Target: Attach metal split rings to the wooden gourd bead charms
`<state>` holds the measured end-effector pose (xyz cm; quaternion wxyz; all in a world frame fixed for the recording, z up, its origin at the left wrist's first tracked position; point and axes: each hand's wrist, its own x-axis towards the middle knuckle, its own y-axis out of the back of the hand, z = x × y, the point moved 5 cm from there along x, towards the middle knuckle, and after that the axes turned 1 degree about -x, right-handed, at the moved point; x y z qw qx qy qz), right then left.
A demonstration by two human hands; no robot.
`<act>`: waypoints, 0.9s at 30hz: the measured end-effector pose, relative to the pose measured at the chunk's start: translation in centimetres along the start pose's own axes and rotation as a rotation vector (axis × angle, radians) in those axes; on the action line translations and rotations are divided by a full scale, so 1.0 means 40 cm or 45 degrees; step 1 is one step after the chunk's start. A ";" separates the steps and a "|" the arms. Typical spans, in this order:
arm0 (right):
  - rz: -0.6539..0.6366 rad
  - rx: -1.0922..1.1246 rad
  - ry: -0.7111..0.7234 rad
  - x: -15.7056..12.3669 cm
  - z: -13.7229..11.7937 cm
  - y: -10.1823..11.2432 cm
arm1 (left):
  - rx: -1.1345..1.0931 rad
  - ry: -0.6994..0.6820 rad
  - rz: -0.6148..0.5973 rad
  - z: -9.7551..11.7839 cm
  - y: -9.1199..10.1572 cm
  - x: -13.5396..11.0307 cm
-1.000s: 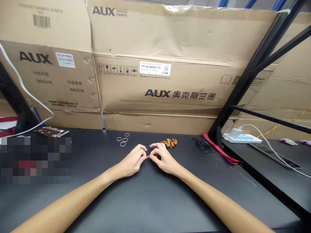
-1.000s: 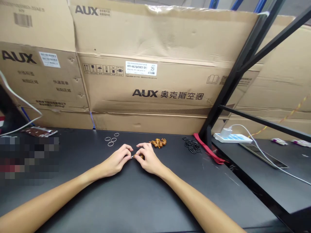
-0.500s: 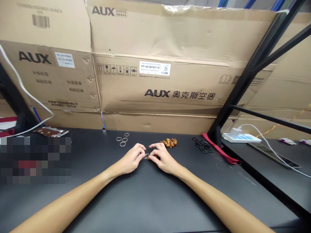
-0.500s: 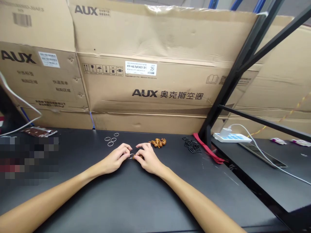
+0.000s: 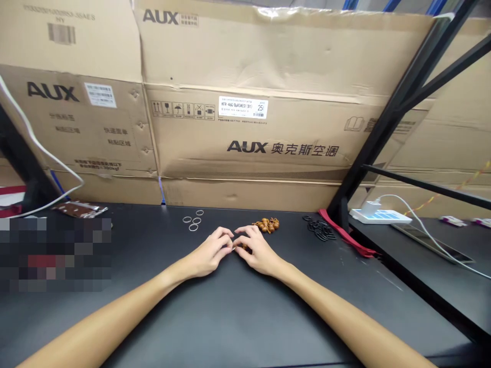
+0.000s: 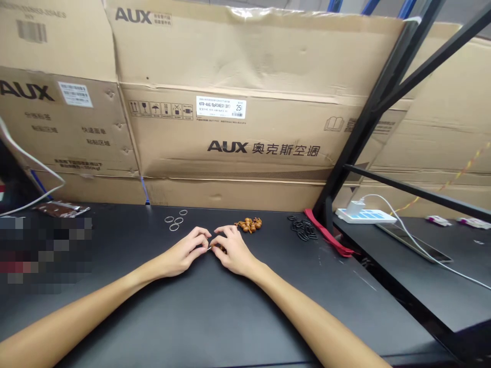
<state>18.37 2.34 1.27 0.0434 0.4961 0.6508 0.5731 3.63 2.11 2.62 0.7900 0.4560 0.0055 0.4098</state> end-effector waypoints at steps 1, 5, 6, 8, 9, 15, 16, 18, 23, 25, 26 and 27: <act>-0.007 0.005 0.006 0.000 -0.001 0.000 | -0.013 -0.003 0.002 0.000 0.001 0.000; -0.052 0.026 0.021 -0.001 -0.006 0.000 | -0.049 -0.004 -0.001 0.004 0.007 0.000; -0.059 0.027 0.025 -0.001 -0.006 -0.001 | -0.052 -0.003 -0.001 0.005 0.008 0.000; -0.059 0.023 0.034 -0.001 -0.006 -0.001 | -0.047 -0.001 0.002 0.006 0.009 0.000; -0.051 0.019 0.035 -0.001 -0.006 -0.001 | -0.040 0.000 0.006 0.005 0.010 0.000; 0.029 -0.068 0.058 -0.001 -0.006 0.004 | 0.022 0.063 0.031 -0.009 0.003 -0.001; 0.040 -0.097 0.078 -0.001 -0.009 0.004 | 0.032 0.073 0.037 -0.012 0.001 -0.002; 0.060 -0.145 0.126 -0.001 -0.018 0.005 | 0.055 0.075 0.051 -0.016 -0.001 -0.003; 0.067 -0.169 0.173 -0.001 -0.024 0.002 | 0.082 0.016 0.064 -0.019 0.000 -0.003; 0.050 -0.153 0.137 -0.001 -0.017 0.001 | 0.086 0.006 0.062 -0.021 0.002 -0.001; 0.038 -0.143 0.115 -0.001 -0.013 0.001 | 0.087 0.006 0.059 -0.022 0.002 0.000; 0.026 -0.132 0.096 -0.001 -0.010 0.001 | 0.087 0.007 0.054 -0.023 0.003 0.001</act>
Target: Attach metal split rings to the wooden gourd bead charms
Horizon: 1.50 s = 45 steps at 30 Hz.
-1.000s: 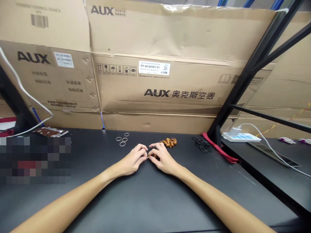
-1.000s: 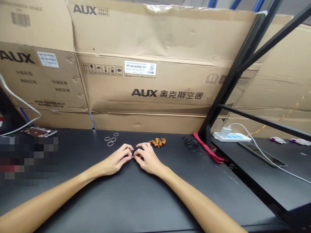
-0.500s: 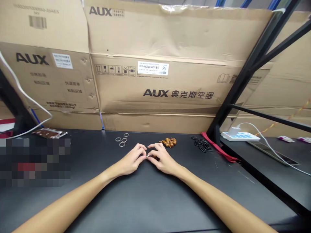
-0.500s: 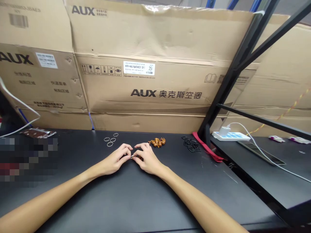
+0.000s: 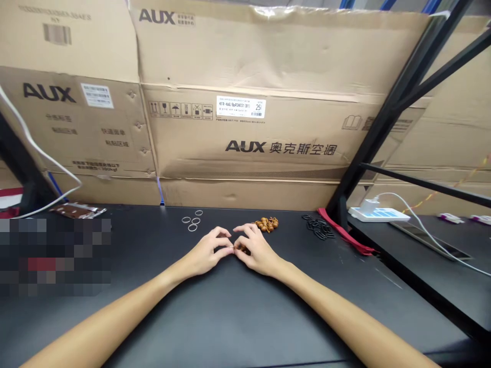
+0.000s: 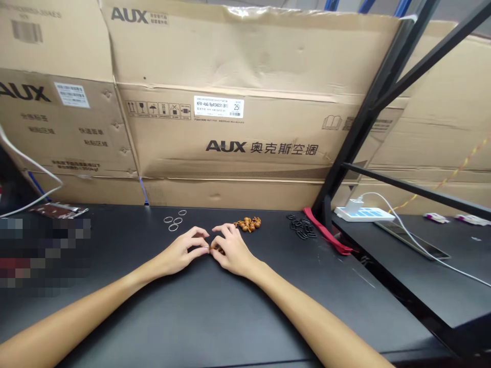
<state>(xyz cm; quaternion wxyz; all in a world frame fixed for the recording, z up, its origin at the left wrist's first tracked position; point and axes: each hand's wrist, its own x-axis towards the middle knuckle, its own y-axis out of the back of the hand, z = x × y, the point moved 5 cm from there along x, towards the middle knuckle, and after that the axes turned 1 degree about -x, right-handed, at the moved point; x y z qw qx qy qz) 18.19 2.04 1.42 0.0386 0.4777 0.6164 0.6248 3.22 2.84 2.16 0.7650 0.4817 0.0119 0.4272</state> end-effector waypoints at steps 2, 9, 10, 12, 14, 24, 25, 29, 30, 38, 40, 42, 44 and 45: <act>-0.022 0.021 -0.022 0.000 0.004 0.001 | 0.000 -0.001 -0.007 -0.001 0.000 0.001; 0.047 -0.002 -0.021 0.002 -0.005 0.015 | 0.045 0.078 0.022 0.006 0.000 -0.003; 0.057 -0.014 -0.004 0.002 -0.008 0.016 | 0.055 0.087 0.023 0.006 0.000 -0.004; 0.062 -0.033 0.040 0.002 -0.015 0.016 | 0.076 0.090 0.025 0.005 -0.001 -0.004; 0.055 -0.040 0.080 0.002 -0.022 0.015 | 0.089 0.078 0.027 0.002 -0.003 -0.003; 0.069 -0.017 -0.064 -0.002 0.011 0.015 | 0.139 0.023 -0.005 0.004 -0.009 -0.007; 0.065 -0.008 -0.068 -0.002 0.011 0.015 | 0.144 0.024 -0.004 0.006 -0.009 -0.008; 0.044 0.042 -0.041 -0.001 -0.001 0.016 | 0.161 0.030 0.000 0.006 -0.010 -0.008; 0.040 0.053 -0.033 0.000 -0.004 0.016 | 0.165 0.029 0.000 0.005 -0.010 -0.008; 0.055 0.094 -0.130 0.000 0.018 0.015 | 0.190 0.009 -0.012 0.003 -0.012 -0.010; 0.045 0.111 -0.137 0.000 0.021 0.014 | 0.197 0.027 -0.006 0.004 -0.011 -0.011; 0.028 0.128 -0.130 0.000 0.017 0.013 | 0.196 0.040 0.009 0.004 -0.010 -0.010; 0.010 0.136 -0.114 0.001 0.011 0.013 | 0.189 0.041 0.023 0.004 -0.009 -0.010; 0.003 0.140 -0.103 0.001 0.008 0.013 | 0.185 0.041 0.026 0.003 -0.009 -0.009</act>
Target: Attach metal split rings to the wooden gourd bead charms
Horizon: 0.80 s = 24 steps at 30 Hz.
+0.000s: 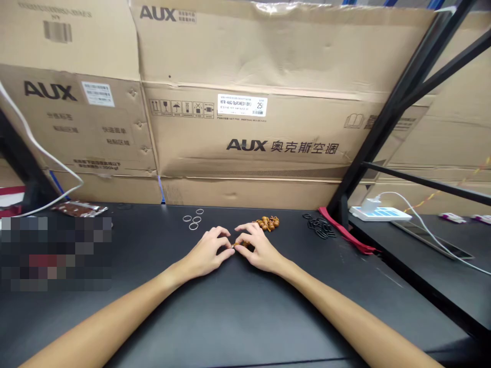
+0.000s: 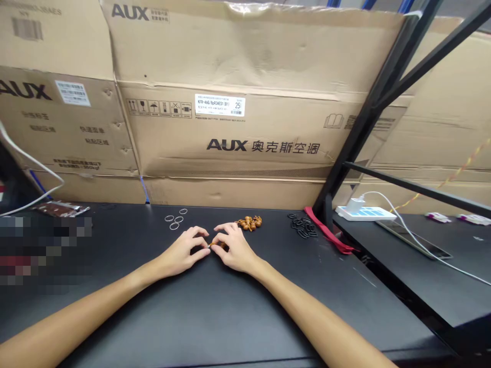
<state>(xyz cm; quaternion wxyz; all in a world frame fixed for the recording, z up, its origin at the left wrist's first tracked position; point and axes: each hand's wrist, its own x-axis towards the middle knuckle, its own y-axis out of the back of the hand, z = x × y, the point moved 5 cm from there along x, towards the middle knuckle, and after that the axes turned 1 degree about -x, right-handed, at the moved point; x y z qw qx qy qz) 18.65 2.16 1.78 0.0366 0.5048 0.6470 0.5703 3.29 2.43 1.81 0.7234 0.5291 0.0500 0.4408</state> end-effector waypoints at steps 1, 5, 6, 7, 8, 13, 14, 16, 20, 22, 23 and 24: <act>-0.008 0.004 0.008 0.000 -0.002 0.000 | -0.005 -0.001 0.002 -0.001 0.000 0.001; -0.017 0.028 -0.003 0.000 -0.001 0.000 | -0.029 -0.005 0.013 -0.005 0.001 0.004; -0.013 0.030 -0.014 0.001 0.001 0.000 | -0.034 -0.005 0.017 -0.005 0.002 0.004; -0.007 0.030 -0.027 0.002 0.004 0.000 | -0.038 -0.006 0.018 -0.006 0.002 0.004; 0.001 0.028 -0.041 0.003 0.007 0.001 | -0.040 -0.006 0.016 -0.006 0.002 0.004; 0.035 0.011 -0.079 0.004 0.014 0.000 | -0.030 0.018 0.006 -0.004 0.005 0.004; 0.036 0.011 -0.065 0.003 0.011 0.000 | -0.027 0.029 0.006 -0.003 0.006 0.004; 0.029 0.012 -0.021 0.002 0.003 0.000 | -0.020 0.041 0.004 -0.001 0.006 0.005; -0.005 -0.007 0.039 0.000 -0.010 -0.001 | -0.027 0.019 0.007 0.000 0.005 0.007; 0.007 -0.028 0.033 0.001 -0.007 -0.002 | -0.037 0.008 0.005 -0.003 0.003 0.008; 0.019 -0.041 0.021 0.001 -0.004 -0.002 | -0.041 0.002 0.002 -0.005 0.002 0.008; 0.035 -0.054 0.003 0.001 0.001 -0.002 | -0.044 -0.006 0.001 -0.006 0.001 0.007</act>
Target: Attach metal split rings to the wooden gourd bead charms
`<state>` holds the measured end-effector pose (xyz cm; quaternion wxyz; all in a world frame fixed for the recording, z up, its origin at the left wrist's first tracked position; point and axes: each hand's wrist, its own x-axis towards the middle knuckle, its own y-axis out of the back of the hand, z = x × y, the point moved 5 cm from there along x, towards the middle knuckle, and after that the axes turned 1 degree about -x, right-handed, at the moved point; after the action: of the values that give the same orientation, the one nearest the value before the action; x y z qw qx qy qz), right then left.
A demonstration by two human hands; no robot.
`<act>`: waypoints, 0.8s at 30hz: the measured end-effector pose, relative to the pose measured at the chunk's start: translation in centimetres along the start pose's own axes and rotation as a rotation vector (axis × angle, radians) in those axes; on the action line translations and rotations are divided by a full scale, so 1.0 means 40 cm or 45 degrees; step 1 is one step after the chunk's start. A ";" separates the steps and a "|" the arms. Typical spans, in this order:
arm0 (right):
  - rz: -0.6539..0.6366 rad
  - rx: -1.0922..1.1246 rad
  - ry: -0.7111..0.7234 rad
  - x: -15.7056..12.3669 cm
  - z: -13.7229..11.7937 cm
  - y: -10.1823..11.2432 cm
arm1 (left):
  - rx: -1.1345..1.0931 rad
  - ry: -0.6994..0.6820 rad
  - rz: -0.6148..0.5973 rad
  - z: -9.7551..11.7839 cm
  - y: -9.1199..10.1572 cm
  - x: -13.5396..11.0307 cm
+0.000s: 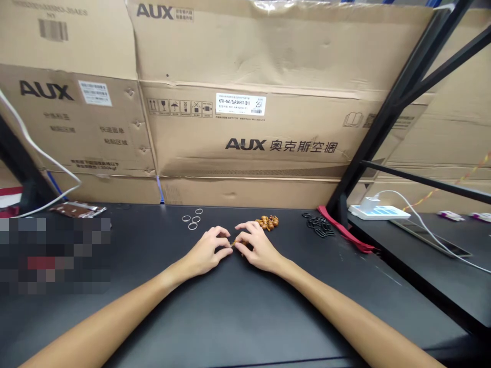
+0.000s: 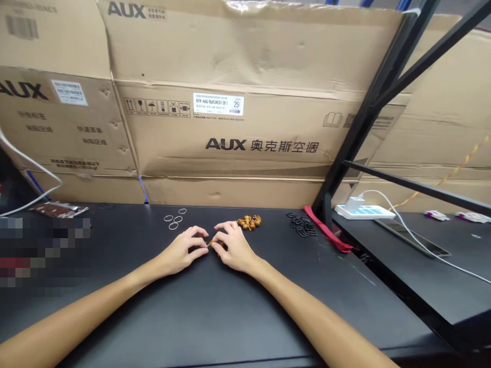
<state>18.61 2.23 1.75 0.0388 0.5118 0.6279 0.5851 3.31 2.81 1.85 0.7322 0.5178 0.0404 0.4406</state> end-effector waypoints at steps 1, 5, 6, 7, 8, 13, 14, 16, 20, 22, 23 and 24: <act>0.012 -0.014 -0.017 0.000 0.004 0.000 | 0.000 -0.008 -0.002 -0.001 -0.001 -0.001; 0.023 -0.051 -0.042 -0.001 0.011 -0.002 | 0.006 -0.001 -0.007 -0.003 -0.002 -0.002; 0.020 -0.048 -0.034 -0.001 0.009 -0.002 | 0.008 0.006 -0.005 -0.002 -0.001 -0.002; 0.018 -0.040 -0.023 -0.002 0.007 -0.001 | 0.009 0.014 -0.006 0.000 -0.001 -0.002; 0.015 -0.029 -0.009 -0.002 0.003 0.001 | 0.009 0.020 -0.004 0.001 0.000 -0.002; -0.008 0.007 0.041 0.000 -0.011 0.004 | 0.002 0.000 0.006 0.008 0.004 0.000; -0.005 0.001 0.028 0.000 -0.009 0.004 | 0.004 -0.010 0.007 0.008 0.004 0.000; 0.013 -0.019 -0.013 0.001 0.000 0.003 | 0.008 -0.026 0.006 0.007 0.004 -0.001; 0.017 -0.060 -0.072 0.000 0.018 -0.002 | 0.010 -0.037 0.010 0.003 0.003 -0.001; 0.007 -0.066 -0.072 0.000 0.019 -0.003 | 0.010 -0.035 0.012 0.004 0.003 -0.001; 0.003 -0.063 -0.063 -0.001 0.018 -0.002 | 0.011 -0.028 0.015 0.004 0.003 -0.001; 0.000 -0.057 -0.051 -0.001 0.015 -0.001 | 0.013 -0.018 0.018 0.005 0.004 -0.001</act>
<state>18.97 2.62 1.52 0.0628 0.5225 0.6138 0.5885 3.30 2.64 2.03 0.7267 0.5250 0.0337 0.4417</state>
